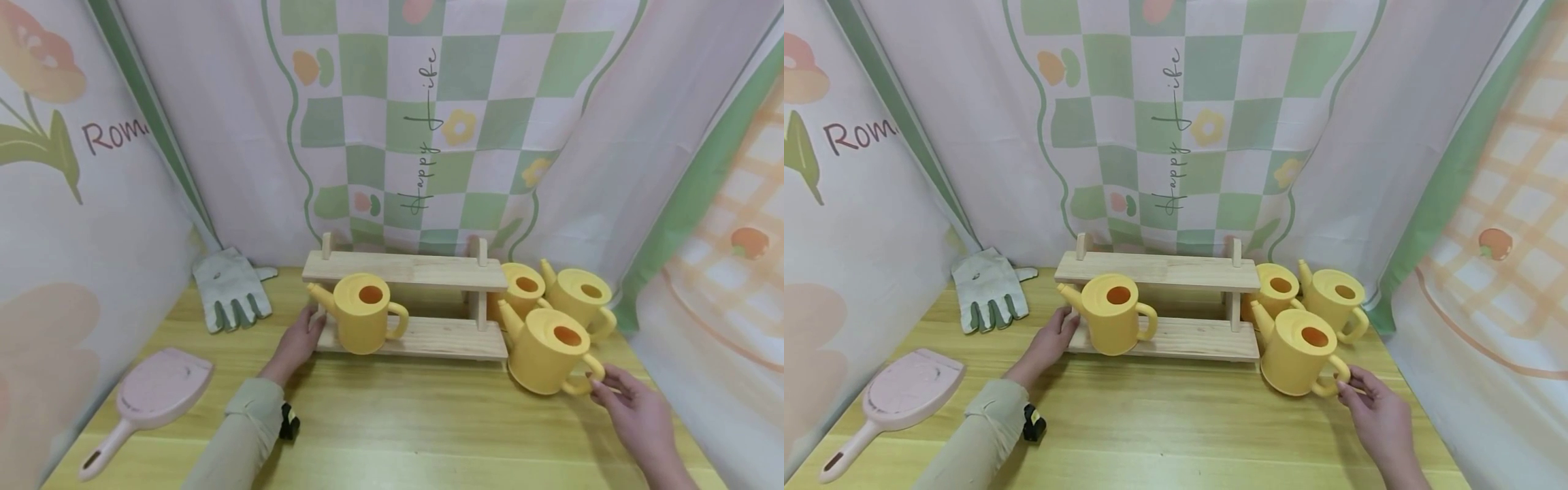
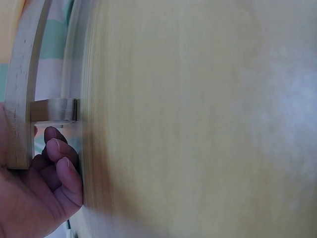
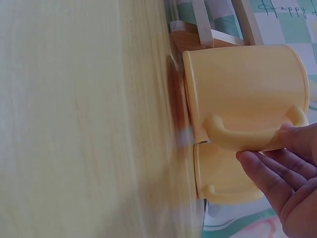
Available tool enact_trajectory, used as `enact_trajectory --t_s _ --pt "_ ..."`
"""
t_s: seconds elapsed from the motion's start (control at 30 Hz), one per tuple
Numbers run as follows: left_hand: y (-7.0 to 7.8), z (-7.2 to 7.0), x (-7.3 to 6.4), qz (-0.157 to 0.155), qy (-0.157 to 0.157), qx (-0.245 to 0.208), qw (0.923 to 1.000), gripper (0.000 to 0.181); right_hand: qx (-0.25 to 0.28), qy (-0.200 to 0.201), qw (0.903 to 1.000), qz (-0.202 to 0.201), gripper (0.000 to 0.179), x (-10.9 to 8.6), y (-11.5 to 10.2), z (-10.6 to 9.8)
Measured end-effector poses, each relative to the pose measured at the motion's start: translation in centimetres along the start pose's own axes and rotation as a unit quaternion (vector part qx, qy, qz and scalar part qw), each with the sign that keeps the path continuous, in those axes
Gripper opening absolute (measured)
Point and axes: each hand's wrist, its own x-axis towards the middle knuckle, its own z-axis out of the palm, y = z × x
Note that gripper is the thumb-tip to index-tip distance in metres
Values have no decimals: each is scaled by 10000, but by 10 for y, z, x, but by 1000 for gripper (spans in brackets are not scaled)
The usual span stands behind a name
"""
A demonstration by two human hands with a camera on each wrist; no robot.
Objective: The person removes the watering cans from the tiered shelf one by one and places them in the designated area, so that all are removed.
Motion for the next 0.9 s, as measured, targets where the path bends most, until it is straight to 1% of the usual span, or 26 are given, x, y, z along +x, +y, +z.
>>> enact_trajectory --t_s 0.17,0.47,0.9 --pt "-1 0 0 3 12 9 10000 66 -83 -35 9999 106 36 -1 -1 1" --pt "-1 1 0 -21 40 27 10000 65 -78 -25 9999 82 35 -2 -2 4" --pt "6 -1 -4 5 88 108 9999 61 -123 -82 9996 226 35 -3 0 6"
